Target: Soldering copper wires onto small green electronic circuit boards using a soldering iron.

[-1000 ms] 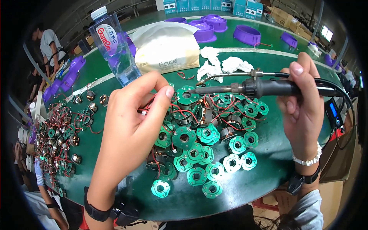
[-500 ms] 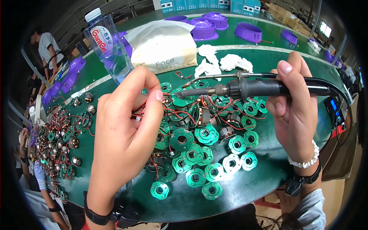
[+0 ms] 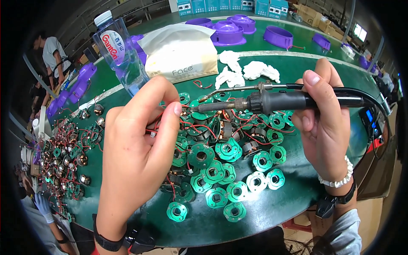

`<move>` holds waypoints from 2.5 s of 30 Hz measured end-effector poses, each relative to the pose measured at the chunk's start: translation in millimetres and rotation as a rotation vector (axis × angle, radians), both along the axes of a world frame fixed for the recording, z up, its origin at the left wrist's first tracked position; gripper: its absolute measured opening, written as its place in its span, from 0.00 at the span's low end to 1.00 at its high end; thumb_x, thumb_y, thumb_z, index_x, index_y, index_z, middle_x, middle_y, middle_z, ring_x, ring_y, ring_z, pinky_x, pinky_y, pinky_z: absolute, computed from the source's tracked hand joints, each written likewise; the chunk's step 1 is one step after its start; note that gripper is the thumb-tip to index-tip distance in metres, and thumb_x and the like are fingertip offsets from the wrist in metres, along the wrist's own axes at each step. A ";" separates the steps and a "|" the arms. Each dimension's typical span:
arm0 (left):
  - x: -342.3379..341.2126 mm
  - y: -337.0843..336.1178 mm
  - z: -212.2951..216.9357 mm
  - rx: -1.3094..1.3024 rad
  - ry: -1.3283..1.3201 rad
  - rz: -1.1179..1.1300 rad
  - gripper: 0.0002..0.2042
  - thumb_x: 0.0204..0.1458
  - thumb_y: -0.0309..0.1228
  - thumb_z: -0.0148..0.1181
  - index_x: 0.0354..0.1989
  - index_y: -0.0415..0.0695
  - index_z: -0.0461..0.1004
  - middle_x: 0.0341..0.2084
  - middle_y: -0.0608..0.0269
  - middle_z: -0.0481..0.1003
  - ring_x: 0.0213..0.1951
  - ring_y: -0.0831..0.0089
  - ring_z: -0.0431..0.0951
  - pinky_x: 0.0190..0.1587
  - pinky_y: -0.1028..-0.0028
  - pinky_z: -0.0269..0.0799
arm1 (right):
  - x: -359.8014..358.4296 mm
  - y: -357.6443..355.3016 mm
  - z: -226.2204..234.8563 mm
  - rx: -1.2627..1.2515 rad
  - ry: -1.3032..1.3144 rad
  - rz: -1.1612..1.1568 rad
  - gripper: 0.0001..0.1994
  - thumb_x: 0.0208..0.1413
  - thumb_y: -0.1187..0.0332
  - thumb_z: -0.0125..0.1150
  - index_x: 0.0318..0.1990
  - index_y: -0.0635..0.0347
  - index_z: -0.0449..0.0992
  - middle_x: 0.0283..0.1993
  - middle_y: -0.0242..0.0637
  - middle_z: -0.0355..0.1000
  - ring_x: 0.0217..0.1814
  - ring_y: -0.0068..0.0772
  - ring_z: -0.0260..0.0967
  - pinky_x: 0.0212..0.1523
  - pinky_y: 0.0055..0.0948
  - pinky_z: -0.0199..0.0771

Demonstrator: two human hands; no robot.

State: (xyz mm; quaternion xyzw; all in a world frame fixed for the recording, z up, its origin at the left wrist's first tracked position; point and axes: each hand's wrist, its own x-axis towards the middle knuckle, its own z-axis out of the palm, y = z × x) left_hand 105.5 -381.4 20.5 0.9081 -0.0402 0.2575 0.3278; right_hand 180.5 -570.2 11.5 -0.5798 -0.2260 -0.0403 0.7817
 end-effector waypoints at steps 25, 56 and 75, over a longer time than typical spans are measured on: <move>1.0 -1.6 -0.2 0.095 -0.051 0.022 0.02 0.48 0.20 0.50 0.26 0.37 0.64 0.10 0.73 0.53 0.15 0.87 0.47 0.17 0.80 0.38 | -0.3 -2.7 -2.7 -0.042 -0.008 0.021 0.11 0.53 0.68 0.50 0.24 0.53 0.55 0.21 0.25 0.60 0.12 0.08 0.47 0.11 0.10 0.47; -0.2 -3.0 -0.4 0.158 -0.079 0.059 0.06 0.47 0.19 0.49 0.22 0.38 0.60 0.08 0.72 0.53 0.14 0.87 0.48 0.17 0.81 0.39 | 0.4 -2.4 -6.0 -0.042 -0.018 0.047 0.12 0.53 0.69 0.50 0.22 0.52 0.54 0.18 0.23 0.57 0.11 0.07 0.47 0.11 0.10 0.47; -0.2 -2.0 -0.9 0.176 -0.084 0.079 0.06 0.47 0.19 0.49 0.22 0.38 0.60 0.09 0.70 0.53 0.14 0.86 0.49 0.16 0.80 0.40 | 1.9 -4.4 -2.1 0.008 -0.029 -0.036 0.11 0.53 0.68 0.50 0.23 0.52 0.55 0.20 0.23 0.58 0.11 0.08 0.46 0.11 0.11 0.44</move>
